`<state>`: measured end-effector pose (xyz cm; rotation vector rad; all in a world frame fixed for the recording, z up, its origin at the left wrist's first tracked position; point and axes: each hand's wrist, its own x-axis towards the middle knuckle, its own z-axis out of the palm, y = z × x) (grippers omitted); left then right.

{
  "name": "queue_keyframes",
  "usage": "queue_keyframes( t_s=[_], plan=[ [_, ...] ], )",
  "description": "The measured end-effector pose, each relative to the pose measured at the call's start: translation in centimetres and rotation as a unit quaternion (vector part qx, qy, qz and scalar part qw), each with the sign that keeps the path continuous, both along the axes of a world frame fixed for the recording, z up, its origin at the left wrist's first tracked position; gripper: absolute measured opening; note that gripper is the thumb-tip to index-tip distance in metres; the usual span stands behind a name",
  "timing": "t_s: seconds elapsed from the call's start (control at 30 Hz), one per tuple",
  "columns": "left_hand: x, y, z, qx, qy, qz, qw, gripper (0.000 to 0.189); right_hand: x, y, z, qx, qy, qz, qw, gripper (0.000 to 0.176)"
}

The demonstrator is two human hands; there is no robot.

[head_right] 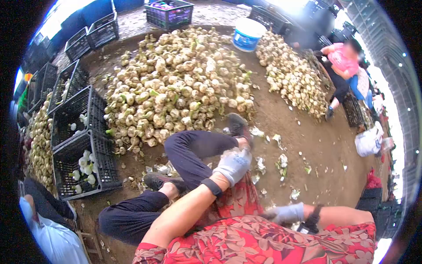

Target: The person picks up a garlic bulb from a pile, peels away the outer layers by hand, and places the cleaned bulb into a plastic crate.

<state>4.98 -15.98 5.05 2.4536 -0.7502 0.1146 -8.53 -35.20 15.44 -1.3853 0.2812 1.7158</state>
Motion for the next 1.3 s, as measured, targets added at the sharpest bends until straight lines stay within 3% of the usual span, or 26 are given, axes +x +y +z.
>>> queue_keyframes(
  t_s=[0.1,0.17,0.2,0.33,0.43,0.53,0.6,0.63,0.67,0.7,0.73,0.8,0.87,0.97,1.0,1.03,1.1,1.17,1.2,1.23,1.3],
  plan=[
    [0.1,0.0,-1.2,0.01,0.026,0.006,1.0,0.018,-2.7,-2.5,0.3,-0.065,-0.009,0.092,0.994,0.042],
    [0.1,0.0,-0.7,0.0,0.051,0.011,0.999,0.02,-3.6,-3.1,1.2,-0.048,0.04,0.076,0.995,0.04],
    [0.3,-0.4,-0.4,-0.035,0.123,0.009,0.992,0.022,-3.9,-3.6,1.8,-0.044,0.057,0.066,0.995,0.04],
    [0.1,-1.1,-1.2,-0.05,0.09,0.037,0.994,0.019,-3.7,-4.9,3.2,-0.042,0.109,0.039,0.992,0.036],
    [0.4,0.0,-1.2,-0.032,0.131,0.052,0.989,0.02,-2.8,-5.7,3.4,-0.04,0.13,0.03,0.99,0.034],
    [1.7,1.6,-2.0,-0.022,0.213,0.139,0.967,0.023,-1.7,-5.9,1.6,-0.022,0.129,0.027,0.991,0.032],
    [1.2,3.6,0.7,0.011,0.193,0.09,0.977,0.021,-0.1,-5.7,-1.6,0.055,0.028,0.195,0.979,0.027],
    [0.8,4.5,2.2,0.042,0.18,0.038,0.982,0.02,2.2,-1.3,1.6,0.045,0.006,0.172,0.984,0.025],
    [0.6,5.2,3.3,0.0,0.183,0.063,0.981,0.018,6.0,2.4,3.5,-0.027,0.004,0.351,0.936,0.023],
    [0.7,6.5,5.3,-0.013,0.157,0.084,0.984,0.017,8.3,3.2,3.3,-0.029,-0.071,0.395,0.916,0.022],
    [1.0,8.3,7.6,-0.027,0.133,0.102,0.985,0.017,10.6,5.8,6.2,0.098,-0.179,0.28,0.938,0.023],
    [2.5,12.4,10.4,-0.112,0.112,0.193,0.968,0.021,15.3,10.3,11.0,0.052,-0.303,0.309,0.9,0.023],
    [3.5,18.4,13.6,-0.194,-0.026,0.276,0.941,0.034,18.1,13.8,13.0,0.015,-0.386,0.23,0.893,0.023],
    [3.2,27.0,18.4,-0.325,-0.078,0.344,0.877,0.022,22.9,18.8,11.5,0.04,-0.482,0.201,0.852,0.032],
    [2.3,28.3,20.1,-0.406,-0.056,0.36,0.838,0.021,25.9,19.7,7.5,0.086,-0.527,0.207,0.819,0.04],
    [1.4,29.1,20.9,-0.482,-0.033,0.371,0.793,0.021,27.1,22.0,7.3,0.044,-0.595,0.261,0.759,0.043],
    [0.7,30.4,20.6,-0.577,-0.001,0.406,0.708,0.021,30.5,25.5,2.5,-0.014,-0.658,0.245,0.712,0.045],
    [1.4,30.6,18.4,-0.632,0.003,0.409,0.659,0.021,36.0,28.3,-6.2,-0.106,-0.718,0.307,0.616,0.047],
    [2.0,30.5,17.0,-0.673,0.025,0.411,0.615,0.019,36.4,29.9,-6.2,-0.146,-0.684,0.296,0.651,0.046],
    [2.6,30.4,15.1,-0.7,0.046,0.398,0.59,0.017,39.3,31.1,-11.2,-0.177,-0.671,0.281,0.663,0.053],
    [3.6,29.9,12.0,-0.708,0.098,0.426,0.555,0.015,41.3,33.6,-14.0,-0.209,-0.68,0.218,0.668,0.058]
  ],
)
